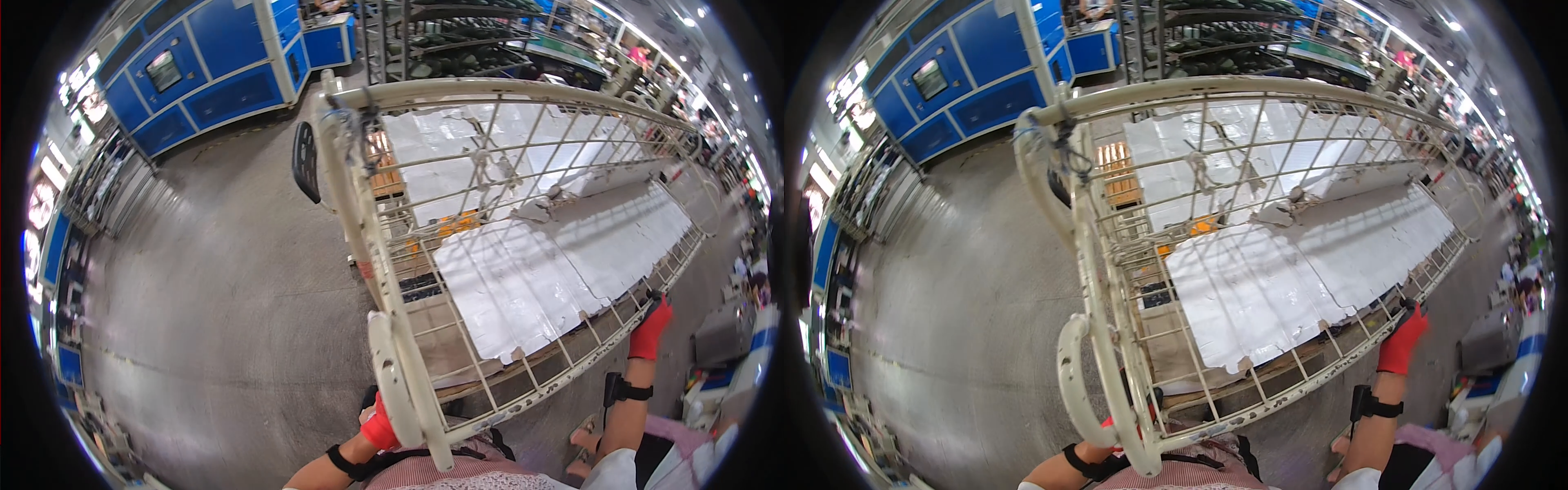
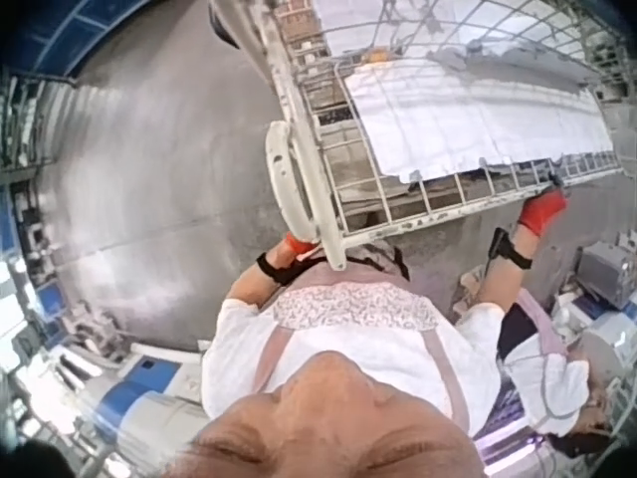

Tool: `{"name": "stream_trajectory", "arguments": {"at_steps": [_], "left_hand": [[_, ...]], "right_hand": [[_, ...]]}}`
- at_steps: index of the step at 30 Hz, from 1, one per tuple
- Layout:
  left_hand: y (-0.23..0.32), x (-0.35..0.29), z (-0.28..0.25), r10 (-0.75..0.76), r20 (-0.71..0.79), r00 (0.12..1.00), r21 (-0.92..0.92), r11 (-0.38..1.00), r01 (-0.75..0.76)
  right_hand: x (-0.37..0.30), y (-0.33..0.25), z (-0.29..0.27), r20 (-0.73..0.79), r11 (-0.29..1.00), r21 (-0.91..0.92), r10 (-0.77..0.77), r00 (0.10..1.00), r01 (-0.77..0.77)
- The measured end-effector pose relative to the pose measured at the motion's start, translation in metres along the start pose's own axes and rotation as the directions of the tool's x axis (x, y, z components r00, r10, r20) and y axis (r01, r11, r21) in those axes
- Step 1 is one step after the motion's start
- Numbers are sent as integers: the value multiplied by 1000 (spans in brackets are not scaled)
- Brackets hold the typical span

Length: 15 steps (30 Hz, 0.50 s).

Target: Transfer shoe lasts and shoes between conveyor belts and processing machinery in a factory.

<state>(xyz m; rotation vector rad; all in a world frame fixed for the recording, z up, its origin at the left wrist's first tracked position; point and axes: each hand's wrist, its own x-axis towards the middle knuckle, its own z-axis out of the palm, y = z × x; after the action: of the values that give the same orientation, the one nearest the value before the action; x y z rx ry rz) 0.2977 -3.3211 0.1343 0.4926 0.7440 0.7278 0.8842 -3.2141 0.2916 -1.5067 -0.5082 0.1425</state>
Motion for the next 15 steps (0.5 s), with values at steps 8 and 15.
{"name": "stream_trajectory", "arguments": {"at_steps": [8, 15], "left_hand": [[44, 8, -13, 74, 132, 988, -54, 996, -68], [71, -2, -23, 295, 131, 947, -43, 956, -291]], "right_hand": [[-24, -14, 4, -9, 993, 97, 71, 997, -70], [-25, -3, 17, -57, 984, 174, -27, 998, 36]]}}
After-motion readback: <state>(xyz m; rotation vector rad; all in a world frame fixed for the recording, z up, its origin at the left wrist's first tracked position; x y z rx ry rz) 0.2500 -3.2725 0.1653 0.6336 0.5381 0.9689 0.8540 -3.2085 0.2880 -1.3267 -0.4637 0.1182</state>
